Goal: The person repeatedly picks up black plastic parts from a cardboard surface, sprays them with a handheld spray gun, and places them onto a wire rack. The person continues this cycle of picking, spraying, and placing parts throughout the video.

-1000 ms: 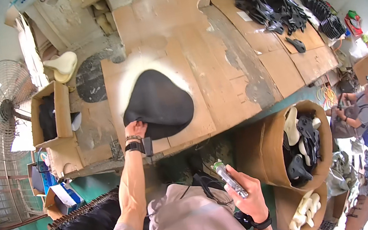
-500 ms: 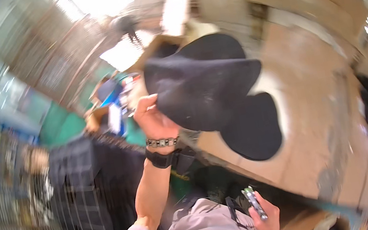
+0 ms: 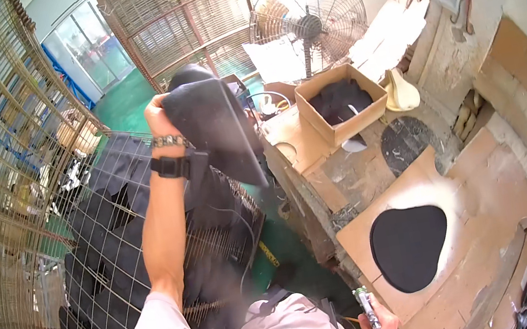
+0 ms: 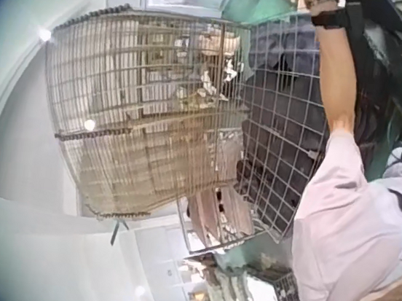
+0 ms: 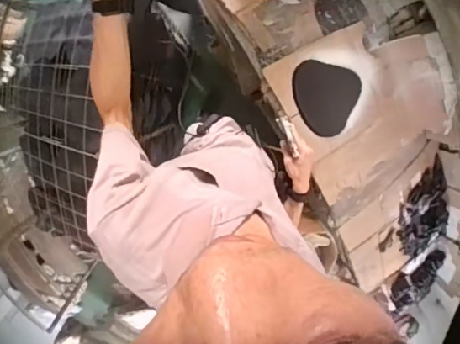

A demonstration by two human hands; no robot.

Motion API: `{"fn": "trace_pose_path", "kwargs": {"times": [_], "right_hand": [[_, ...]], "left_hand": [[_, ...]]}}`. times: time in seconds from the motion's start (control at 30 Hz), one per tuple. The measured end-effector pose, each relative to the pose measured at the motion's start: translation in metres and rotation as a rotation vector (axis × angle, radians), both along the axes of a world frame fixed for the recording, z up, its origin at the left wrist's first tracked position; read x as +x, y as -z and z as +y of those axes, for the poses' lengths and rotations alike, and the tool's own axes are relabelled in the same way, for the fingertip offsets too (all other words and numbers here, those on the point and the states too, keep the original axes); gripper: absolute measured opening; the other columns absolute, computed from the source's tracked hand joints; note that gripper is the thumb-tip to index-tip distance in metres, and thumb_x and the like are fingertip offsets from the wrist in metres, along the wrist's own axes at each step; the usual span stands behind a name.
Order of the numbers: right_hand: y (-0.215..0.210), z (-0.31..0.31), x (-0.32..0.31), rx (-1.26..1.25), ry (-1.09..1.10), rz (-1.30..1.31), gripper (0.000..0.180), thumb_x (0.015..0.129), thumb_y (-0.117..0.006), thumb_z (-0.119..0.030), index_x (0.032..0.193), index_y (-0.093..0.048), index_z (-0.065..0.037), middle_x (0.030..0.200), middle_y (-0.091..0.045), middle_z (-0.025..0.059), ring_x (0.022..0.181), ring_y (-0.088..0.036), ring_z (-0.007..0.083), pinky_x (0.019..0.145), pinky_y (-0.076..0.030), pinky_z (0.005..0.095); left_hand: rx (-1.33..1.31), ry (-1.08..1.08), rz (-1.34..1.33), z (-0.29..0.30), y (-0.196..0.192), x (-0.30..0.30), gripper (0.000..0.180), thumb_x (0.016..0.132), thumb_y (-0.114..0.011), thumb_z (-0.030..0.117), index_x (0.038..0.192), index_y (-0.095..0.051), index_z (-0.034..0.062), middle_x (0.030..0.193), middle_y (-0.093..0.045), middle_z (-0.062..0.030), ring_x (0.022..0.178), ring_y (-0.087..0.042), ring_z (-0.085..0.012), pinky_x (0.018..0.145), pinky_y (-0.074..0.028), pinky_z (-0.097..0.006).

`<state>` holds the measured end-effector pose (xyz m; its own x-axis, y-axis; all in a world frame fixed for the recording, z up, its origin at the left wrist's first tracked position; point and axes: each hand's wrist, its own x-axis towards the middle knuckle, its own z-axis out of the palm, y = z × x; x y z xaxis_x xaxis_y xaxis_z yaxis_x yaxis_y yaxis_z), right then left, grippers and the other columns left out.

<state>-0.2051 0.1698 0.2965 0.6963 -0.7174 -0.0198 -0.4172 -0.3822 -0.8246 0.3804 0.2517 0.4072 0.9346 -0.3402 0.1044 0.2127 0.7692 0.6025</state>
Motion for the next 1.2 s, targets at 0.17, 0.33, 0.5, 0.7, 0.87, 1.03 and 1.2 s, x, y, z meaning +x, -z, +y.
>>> {"fn": "trace_pose_path", "kwargs": {"times": [0.17,0.33,0.5,0.7,0.87,1.03,1.2], "right_hand": [[-0.011,0.004,0.041,0.195,-0.05,0.201,0.04,0.089,-0.068,-0.012,0.128,-0.064,-0.002,0.113,-0.069,0.0245,0.109,-0.067,0.0339,0.089,-0.051,0.0369],[-0.015,0.019,0.08,0.18,-0.115,0.163,0.041,0.093,-0.064,-0.014,0.132,-0.061,-0.001,0.116,-0.069,0.0232,0.106,-0.068,0.0314,0.087,-0.051,0.0359],[-0.011,0.03,0.117,0.247,-0.157,0.204,0.043,0.094,-0.065,-0.016,0.134,-0.059,-0.001,0.116,-0.069,0.0228,0.106,-0.068,0.0295,0.087,-0.051,0.036],[-0.004,0.045,0.146,0.276,-0.14,0.162,0.044,0.092,-0.066,-0.01,0.135,-0.059,-0.002,0.101,-0.069,0.0211,0.074,-0.055,0.0202,0.069,-0.048,0.0345],[-0.011,0.048,0.137,0.26,-0.109,0.372,0.043,0.092,-0.064,-0.008,0.134,-0.059,0.001,0.113,-0.069,0.0216,0.095,-0.064,0.0244,0.083,-0.05,0.0345],[-0.026,0.048,0.094,0.253,-0.039,0.258,0.036,0.094,-0.063,-0.009,0.127,-0.061,0.005,0.114,-0.069,0.021,0.106,-0.064,0.0292,0.092,-0.048,0.0381],[-0.047,0.056,0.034,0.283,0.208,0.325,0.035,0.095,-0.066,-0.014,0.123,-0.063,0.007,0.1,-0.069,0.0179,0.092,-0.062,0.0237,0.084,-0.049,0.0385]], "left_hand": [[0.005,-0.206,-0.079,0.065,-0.019,0.118,0.015,0.079,-0.053,0.009,0.067,-0.062,0.0051,0.072,-0.068,-0.0115,0.063,-0.066,-0.0276,0.063,-0.057,-0.039],[0.188,-0.752,-0.097,0.176,-0.031,0.208,0.013,0.077,-0.059,0.012,0.072,-0.067,0.0033,0.075,-0.07,-0.0103,0.063,-0.066,-0.0263,0.065,-0.056,-0.036],[0.316,-0.925,0.048,0.336,0.02,0.266,0.019,0.08,-0.059,0.012,0.085,-0.068,-0.0044,0.088,-0.071,-0.0165,0.075,-0.071,-0.0309,0.074,-0.059,-0.041],[0.839,-1.111,0.648,0.454,0.153,0.277,0.049,0.093,-0.049,0.033,0.104,-0.065,-0.0123,0.111,-0.069,-0.0252,0.1,-0.069,-0.0388,0.091,-0.054,-0.049],[1.399,-1.195,0.255,0.372,0.129,0.225,0.075,0.075,-0.076,0.043,0.123,-0.059,-0.012,0.123,-0.062,-0.0322,0.114,-0.06,-0.0455,0.104,-0.045,-0.046],[0.674,-0.702,-0.293,0.206,0.021,0.071,0.051,0.089,-0.07,0.011,0.136,-0.053,0.0022,0.125,-0.06,-0.0077,0.114,-0.057,-0.017,0.098,-0.045,-0.031],[0.665,-0.103,-0.741,0.095,-0.05,-0.116,0.041,0.092,-0.064,0.005,0.132,-0.057,-0.0019,0.123,-0.062,-0.009,0.117,-0.058,-0.0186,0.103,-0.045,-0.035]]}}
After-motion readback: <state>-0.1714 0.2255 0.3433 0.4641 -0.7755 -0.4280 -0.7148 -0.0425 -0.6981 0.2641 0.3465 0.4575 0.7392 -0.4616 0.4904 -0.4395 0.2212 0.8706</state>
